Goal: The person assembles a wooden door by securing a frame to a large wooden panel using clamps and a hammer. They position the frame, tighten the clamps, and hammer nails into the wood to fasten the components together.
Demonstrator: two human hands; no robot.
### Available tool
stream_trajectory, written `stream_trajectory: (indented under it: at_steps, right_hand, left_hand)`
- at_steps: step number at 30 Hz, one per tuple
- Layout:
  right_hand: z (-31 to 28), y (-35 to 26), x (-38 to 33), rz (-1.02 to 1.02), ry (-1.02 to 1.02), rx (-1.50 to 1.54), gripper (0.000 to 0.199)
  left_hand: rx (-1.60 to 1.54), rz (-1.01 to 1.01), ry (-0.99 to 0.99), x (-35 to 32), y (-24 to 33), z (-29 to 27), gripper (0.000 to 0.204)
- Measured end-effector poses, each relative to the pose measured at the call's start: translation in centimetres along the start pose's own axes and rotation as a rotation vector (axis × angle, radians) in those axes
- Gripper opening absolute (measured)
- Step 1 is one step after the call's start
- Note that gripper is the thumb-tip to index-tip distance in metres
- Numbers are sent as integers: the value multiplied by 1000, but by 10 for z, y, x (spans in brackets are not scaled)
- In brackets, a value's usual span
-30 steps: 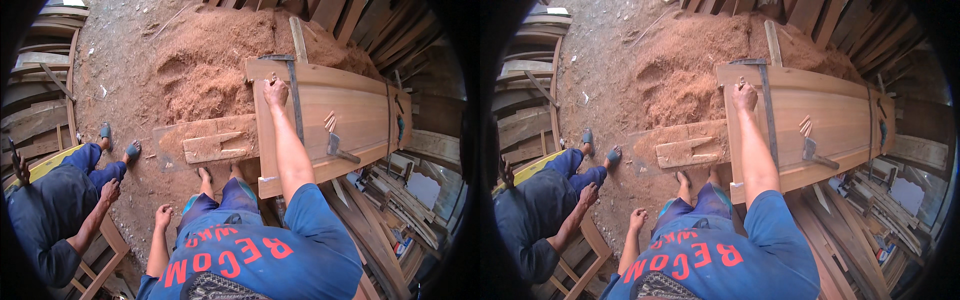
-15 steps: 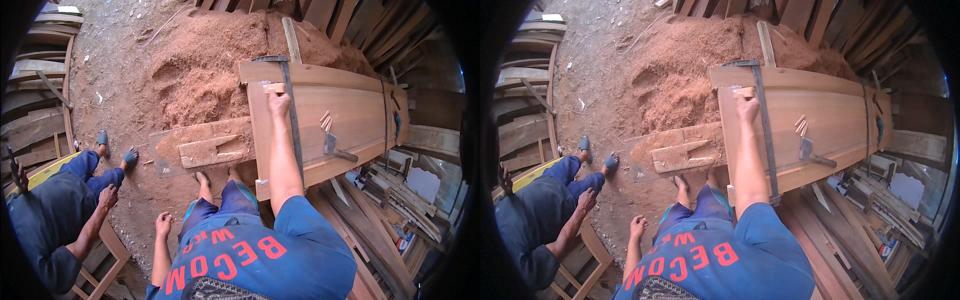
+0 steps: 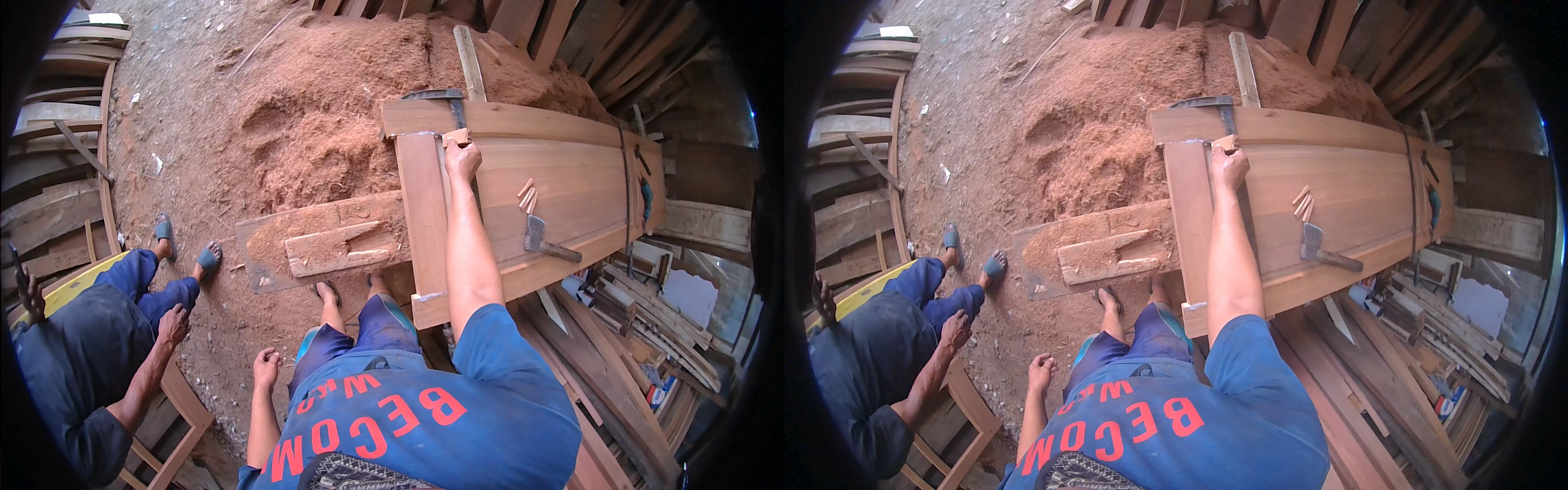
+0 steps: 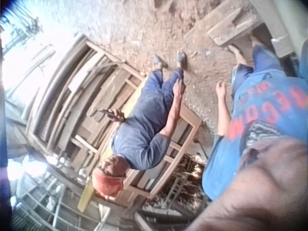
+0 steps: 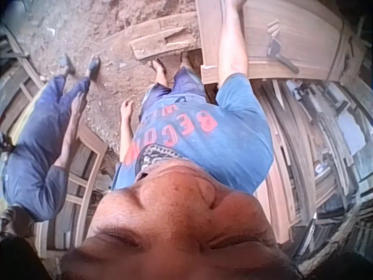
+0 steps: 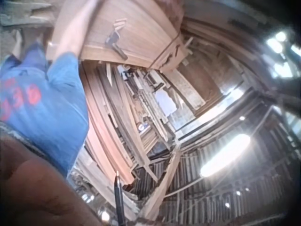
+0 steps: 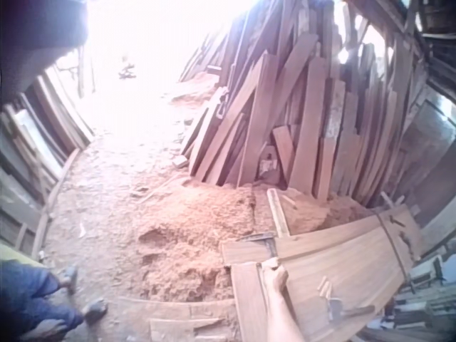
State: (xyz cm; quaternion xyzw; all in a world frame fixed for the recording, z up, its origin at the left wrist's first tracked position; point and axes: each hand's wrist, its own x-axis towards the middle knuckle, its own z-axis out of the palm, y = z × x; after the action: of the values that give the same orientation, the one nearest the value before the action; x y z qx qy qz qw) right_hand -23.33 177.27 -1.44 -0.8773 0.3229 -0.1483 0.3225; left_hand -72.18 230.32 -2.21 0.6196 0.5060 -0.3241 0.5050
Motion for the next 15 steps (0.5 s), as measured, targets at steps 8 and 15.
stream_trajectory:
  at_steps: [8,15]
  right_hand:
    - [13,-1,-14,16,88,-30,34]
    - [12,4,-10,-77,50,-30,32]
  left_hand:
    - [49,14,23,-14,10,5,33]
    - [-34,-53,24,-4,-38,-4,32]
